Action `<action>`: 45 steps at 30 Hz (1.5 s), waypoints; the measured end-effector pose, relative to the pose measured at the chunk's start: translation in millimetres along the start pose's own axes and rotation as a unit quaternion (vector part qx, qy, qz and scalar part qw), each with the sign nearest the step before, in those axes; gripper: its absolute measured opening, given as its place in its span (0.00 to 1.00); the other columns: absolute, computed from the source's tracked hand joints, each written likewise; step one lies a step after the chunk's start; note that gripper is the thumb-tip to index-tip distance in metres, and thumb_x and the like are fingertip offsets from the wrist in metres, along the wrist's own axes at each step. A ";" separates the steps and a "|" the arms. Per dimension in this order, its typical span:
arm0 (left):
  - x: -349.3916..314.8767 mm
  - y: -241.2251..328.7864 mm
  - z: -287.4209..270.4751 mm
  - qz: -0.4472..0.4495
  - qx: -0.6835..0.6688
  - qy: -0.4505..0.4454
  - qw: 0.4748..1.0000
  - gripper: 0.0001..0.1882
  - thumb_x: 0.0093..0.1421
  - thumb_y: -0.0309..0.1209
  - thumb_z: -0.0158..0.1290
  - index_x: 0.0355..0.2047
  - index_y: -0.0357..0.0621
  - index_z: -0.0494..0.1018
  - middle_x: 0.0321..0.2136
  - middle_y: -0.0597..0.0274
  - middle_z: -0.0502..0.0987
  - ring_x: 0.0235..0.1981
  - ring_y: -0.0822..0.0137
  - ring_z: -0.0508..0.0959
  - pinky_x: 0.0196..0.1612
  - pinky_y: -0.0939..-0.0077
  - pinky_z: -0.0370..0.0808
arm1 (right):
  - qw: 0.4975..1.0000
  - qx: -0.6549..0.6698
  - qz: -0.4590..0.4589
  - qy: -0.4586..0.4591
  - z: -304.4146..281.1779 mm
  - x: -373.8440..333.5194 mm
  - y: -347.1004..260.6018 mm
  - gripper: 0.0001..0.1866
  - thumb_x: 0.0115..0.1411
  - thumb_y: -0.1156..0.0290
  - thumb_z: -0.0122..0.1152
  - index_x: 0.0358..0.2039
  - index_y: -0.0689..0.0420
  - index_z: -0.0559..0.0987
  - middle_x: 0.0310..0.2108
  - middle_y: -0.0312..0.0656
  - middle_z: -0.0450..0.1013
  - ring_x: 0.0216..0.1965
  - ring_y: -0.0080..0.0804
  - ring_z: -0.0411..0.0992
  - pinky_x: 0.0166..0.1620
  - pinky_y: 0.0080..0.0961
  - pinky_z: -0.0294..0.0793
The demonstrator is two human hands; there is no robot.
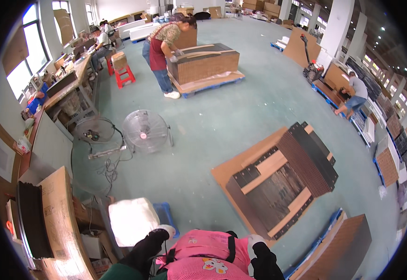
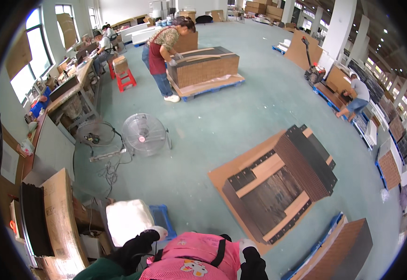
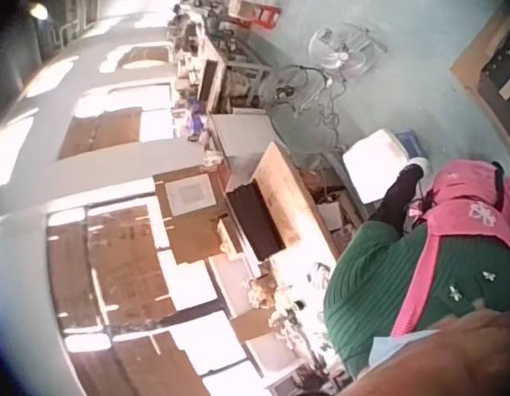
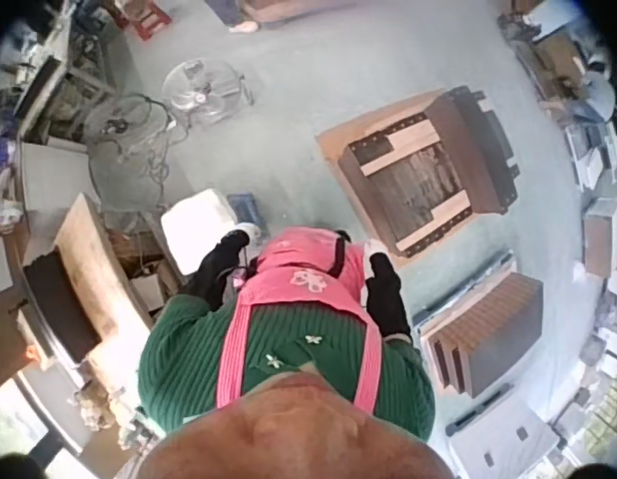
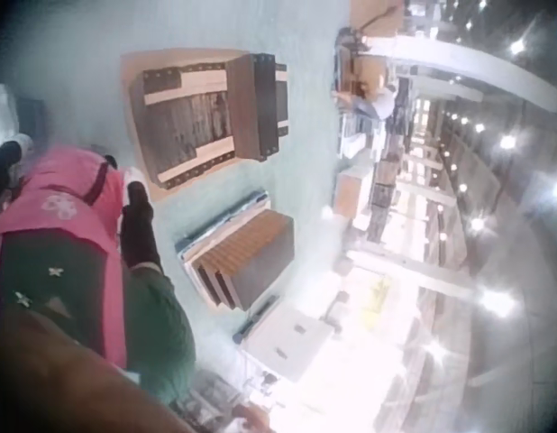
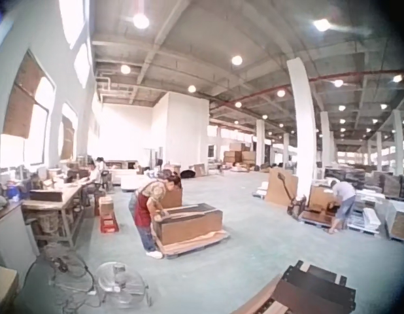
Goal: Cleaning and inspecting long black furniture boards with a cloth and cleaning block.
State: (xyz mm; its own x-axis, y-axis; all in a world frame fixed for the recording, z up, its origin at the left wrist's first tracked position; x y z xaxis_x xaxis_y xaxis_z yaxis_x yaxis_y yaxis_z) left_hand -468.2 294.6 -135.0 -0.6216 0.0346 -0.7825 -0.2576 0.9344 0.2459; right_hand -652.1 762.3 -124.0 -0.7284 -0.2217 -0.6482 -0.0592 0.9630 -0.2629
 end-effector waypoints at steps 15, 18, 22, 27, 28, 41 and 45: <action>53.0 -56.6 -72.4 -0.044 -0.185 -0.063 0.980 0.21 0.55 0.45 0.53 0.46 0.55 0.82 0.44 0.54 0.83 0.48 0.53 0.81 0.53 0.58 0.74 | 0.925 -0.210 -0.246 -0.197 -103.4 216.2 -224.3 0.22 0.61 0.53 0.48 0.49 0.47 0.82 0.51 0.50 0.76 0.53 0.53 0.74 0.58 0.46 0.71; 65.7 -43.5 -148.3 -0.060 -0.150 -0.062 0.985 0.20 0.57 0.44 0.52 0.44 0.49 0.82 0.42 0.49 0.83 0.46 0.50 0.82 0.51 0.57 0.76 | 0.942 -0.234 -0.164 -0.178 -148.5 276.4 -219.1 0.22 0.61 0.53 0.48 0.46 0.48 0.83 0.49 0.49 0.78 0.53 0.52 0.74 0.58 0.45 0.72; 110.2 -26.3 -247.5 -0.132 -0.142 0.039 0.980 0.22 0.60 0.45 0.47 0.45 0.48 0.81 0.44 0.48 0.82 0.48 0.47 0.81 0.52 0.55 0.76 | 0.980 -0.090 -0.164 -0.066 -203.0 335.3 -205.6 0.21 0.60 0.54 0.48 0.42 0.48 0.84 0.47 0.49 0.78 0.51 0.51 0.75 0.56 0.45 0.73; 160.8 7.3 -332.9 -0.022 -0.077 -0.005 0.997 0.22 0.63 0.46 0.44 0.48 0.51 0.79 0.45 0.50 0.81 0.48 0.47 0.80 0.52 0.53 0.76 | 0.981 -0.155 -0.068 -0.096 -211.3 396.0 -148.8 0.21 0.59 0.57 0.46 0.44 0.48 0.84 0.48 0.49 0.78 0.52 0.52 0.74 0.57 0.47 0.72; 175.8 9.3 -337.4 0.029 -0.037 -0.037 0.998 0.21 0.64 0.48 0.44 0.48 0.53 0.78 0.46 0.52 0.81 0.48 0.48 0.80 0.51 0.52 0.75 | 0.984 -0.141 -0.045 -0.101 -207.9 400.2 -137.7 0.21 0.59 0.57 0.46 0.44 0.48 0.84 0.48 0.50 0.78 0.53 0.53 0.74 0.58 0.47 0.72; 378.6 -79.8 -493.3 0.207 0.093 -0.080 0.971 0.28 0.61 0.49 0.47 0.49 0.40 0.78 0.45 0.47 0.82 0.48 0.52 0.80 0.54 0.58 0.73 | 0.959 0.075 0.271 -0.036 -129.4 320.8 -202.1 0.22 0.59 0.55 0.46 0.41 0.53 0.84 0.39 0.49 0.81 0.44 0.46 0.79 0.52 0.42 0.76; 385.0 -74.7 -601.5 0.151 0.145 -0.066 0.976 0.26 0.58 0.50 0.49 0.49 0.47 0.80 0.48 0.48 0.80 0.50 0.47 0.79 0.54 0.54 0.74 | 0.822 0.130 0.552 -0.043 -63.3 311.4 -224.5 0.22 0.58 0.55 0.47 0.40 0.54 0.84 0.37 0.48 0.82 0.41 0.45 0.80 0.50 0.41 0.77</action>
State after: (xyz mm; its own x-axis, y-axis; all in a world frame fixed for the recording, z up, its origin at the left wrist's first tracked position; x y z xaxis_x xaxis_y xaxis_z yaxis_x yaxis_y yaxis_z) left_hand -1133.3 25.0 -110.6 -0.5315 0.3506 -0.7711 0.1540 0.9351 0.3191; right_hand -908.9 486.8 -221.6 -0.1883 0.7455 -0.6394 0.7619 0.5217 0.3839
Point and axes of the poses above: each hand's wrist, its own x-axis towards the middle knuckle, its own z-axis out of the palm, y = z × x, the point moved 3 cm from there along x, towards the middle knuckle
